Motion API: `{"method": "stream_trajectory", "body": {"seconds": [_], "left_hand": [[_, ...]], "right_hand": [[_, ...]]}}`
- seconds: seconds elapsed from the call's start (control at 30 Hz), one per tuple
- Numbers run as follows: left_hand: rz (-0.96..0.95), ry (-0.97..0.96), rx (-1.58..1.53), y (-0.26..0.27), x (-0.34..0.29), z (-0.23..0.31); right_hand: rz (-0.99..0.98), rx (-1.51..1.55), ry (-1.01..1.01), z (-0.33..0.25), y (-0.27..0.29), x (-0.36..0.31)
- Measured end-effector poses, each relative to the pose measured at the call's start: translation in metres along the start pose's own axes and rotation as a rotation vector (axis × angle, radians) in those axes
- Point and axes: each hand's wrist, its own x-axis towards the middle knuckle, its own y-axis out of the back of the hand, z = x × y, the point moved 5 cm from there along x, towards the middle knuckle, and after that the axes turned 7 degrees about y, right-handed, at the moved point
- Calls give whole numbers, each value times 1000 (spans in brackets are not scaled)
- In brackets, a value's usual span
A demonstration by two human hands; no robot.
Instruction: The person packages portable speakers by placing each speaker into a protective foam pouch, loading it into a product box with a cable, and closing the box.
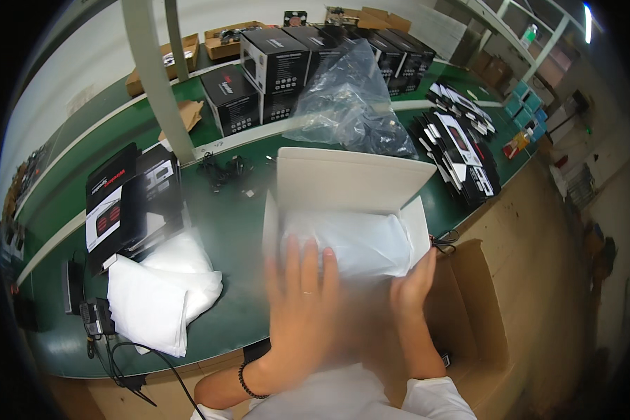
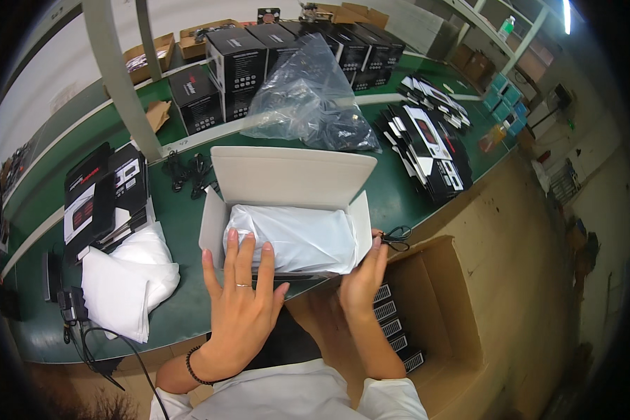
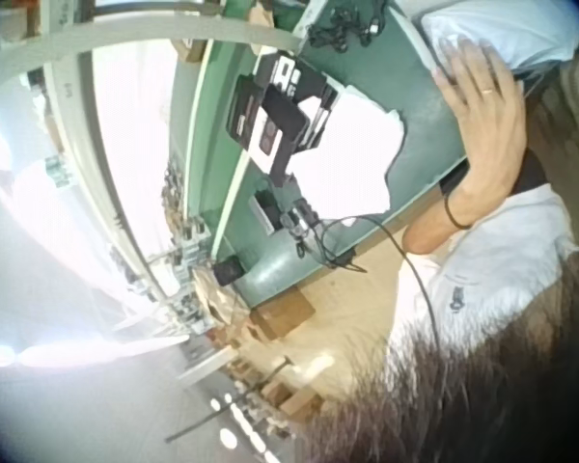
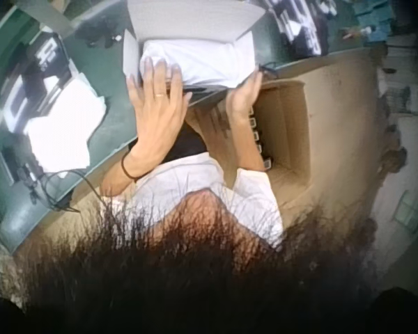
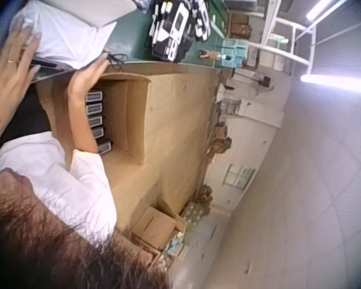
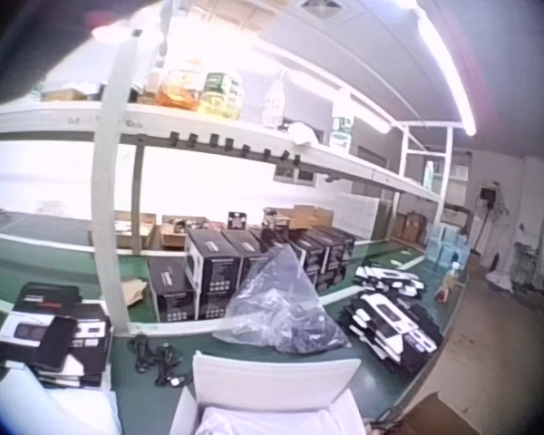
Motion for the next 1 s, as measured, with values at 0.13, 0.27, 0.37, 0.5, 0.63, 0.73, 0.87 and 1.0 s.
{"method": "stream_trajectory", "body": {"seconds": [0.13,0.27,0.37,0.5,0.63,0.73,0.87,1.0], "left_hand": [[30,-19,-54,-10,1,-1],[93,59,-108,-6,11,-1],[93,35,-109,-18,9,-2],[197,-6,-139,-22,5,-10],[178,-55,-130,-17,5,-4],[198,-31,-137,-13,3,-5],[210,-5,-162,-20,-3,-13],[216,-12,-220,-20,-5,-10]], "right_hand": [[15,119,-2,1,-20,-12],[57,145,-42,9,-15,-12],[-44,-41,115,-2,0,4],[-317,-670,546,-88,-31,5],[-552,-781,767,-144,-53,-9],[-686,-644,663,-140,-96,-10],[-973,-894,757,-123,-176,-18],[-1210,-1014,779,-107,-203,-28]]}}
